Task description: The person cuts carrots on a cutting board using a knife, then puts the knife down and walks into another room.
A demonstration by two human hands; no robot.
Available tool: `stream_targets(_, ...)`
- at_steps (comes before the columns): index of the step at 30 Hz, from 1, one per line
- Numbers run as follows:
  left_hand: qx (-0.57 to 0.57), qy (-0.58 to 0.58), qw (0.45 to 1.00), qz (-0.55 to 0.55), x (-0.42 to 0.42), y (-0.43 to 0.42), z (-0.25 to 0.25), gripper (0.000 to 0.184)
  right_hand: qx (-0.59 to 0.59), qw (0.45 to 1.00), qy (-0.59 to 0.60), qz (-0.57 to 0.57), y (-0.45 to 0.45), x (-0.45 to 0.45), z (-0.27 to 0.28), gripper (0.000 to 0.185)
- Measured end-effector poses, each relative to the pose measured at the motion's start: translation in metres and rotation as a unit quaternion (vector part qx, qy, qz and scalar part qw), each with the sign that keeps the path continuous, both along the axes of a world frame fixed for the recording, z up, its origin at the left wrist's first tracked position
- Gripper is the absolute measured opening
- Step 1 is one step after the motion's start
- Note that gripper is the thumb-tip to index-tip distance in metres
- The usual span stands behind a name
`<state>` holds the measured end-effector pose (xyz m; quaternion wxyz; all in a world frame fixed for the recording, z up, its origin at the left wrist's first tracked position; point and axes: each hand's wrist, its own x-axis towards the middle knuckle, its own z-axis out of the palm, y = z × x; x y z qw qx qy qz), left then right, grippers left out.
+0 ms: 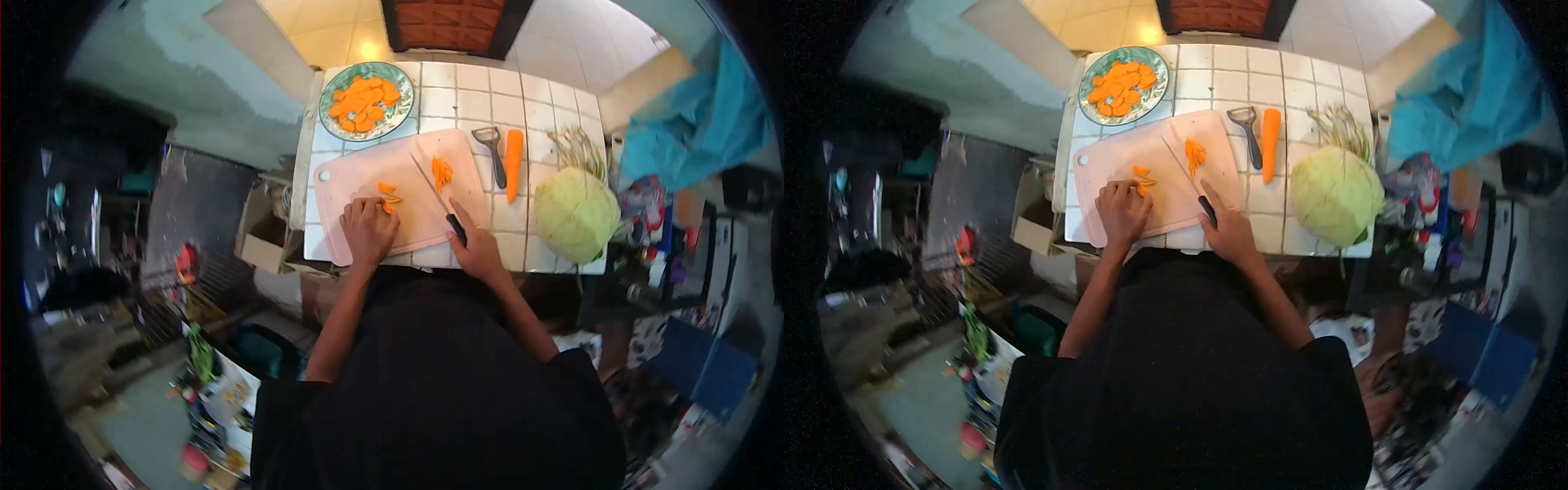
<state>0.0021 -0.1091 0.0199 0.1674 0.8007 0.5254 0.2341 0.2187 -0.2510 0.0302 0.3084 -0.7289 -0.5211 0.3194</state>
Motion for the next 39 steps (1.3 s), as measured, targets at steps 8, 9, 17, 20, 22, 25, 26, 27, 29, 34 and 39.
stream_targets(8,0.024,0.003,0.98,-0.196,-0.027,0.033,-0.008,0.031,-0.005,0.986,-0.037,-0.161,-0.002,-0.033,0.011,0.074)
stream_targets(9,0.032,0.011,0.976,-0.217,-0.029,0.034,-0.007,0.03,0.049,0.979,-0.063,-0.187,-0.002,-0.038,-0.002,0.071)
stream_targets(17,0.035,0.001,0.971,-0.236,-0.021,0.032,-0.006,0.03,0.073,0.97,-0.055,-0.225,-0.007,-0.042,-0.002,0.064)
stream_targets(20,0.016,-0.003,0.973,-0.228,-0.021,0.029,-0.005,0.033,0.14,0.963,-0.07,-0.219,-0.01,-0.042,-0.016,0.063)
stream_targets(22,0.038,0.008,0.975,-0.22,-0.024,0.028,-0.01,0.039,0.112,0.971,-0.03,-0.21,-0.013,-0.04,-0.013,0.061)
stream_targets(25,0.035,-0.009,0.973,-0.23,-0.02,0.023,-0.007,0.037,0.105,0.97,0.005,-0.219,-0.015,-0.037,-0.01,0.061)
stream_targets(26,0.044,0.003,0.971,-0.235,-0.019,0.023,-0.004,0.037,0.094,0.972,0.016,-0.214,-0.015,-0.036,-0.006,0.06)
stream_targets(27,0.055,0.015,0.97,-0.237,-0.019,0.024,-0.003,0.036,0.069,0.974,0.018,-0.213,-0.015,-0.036,0.002,0.057)
stream_targets(29,0.029,-0.02,0.975,-0.221,-0.015,0.028,-0.006,0.035,0.076,0.974,-0.007,-0.216,-0.012,-0.04,-0.003,0.056)
stream_targets(34,0.071,-0.047,0.968,-0.236,-0.012,0.029,-0.015,0.035,0.06,0.978,-0.028,-0.196,-0.016,-0.044,0.0,0.055)
stream_targets(39,0.082,-0.048,0.959,-0.267,-0.016,0.032,-0.016,0.039,0.032,0.983,0.005,-0.178,-0.027,-0.052,0.009,0.053)
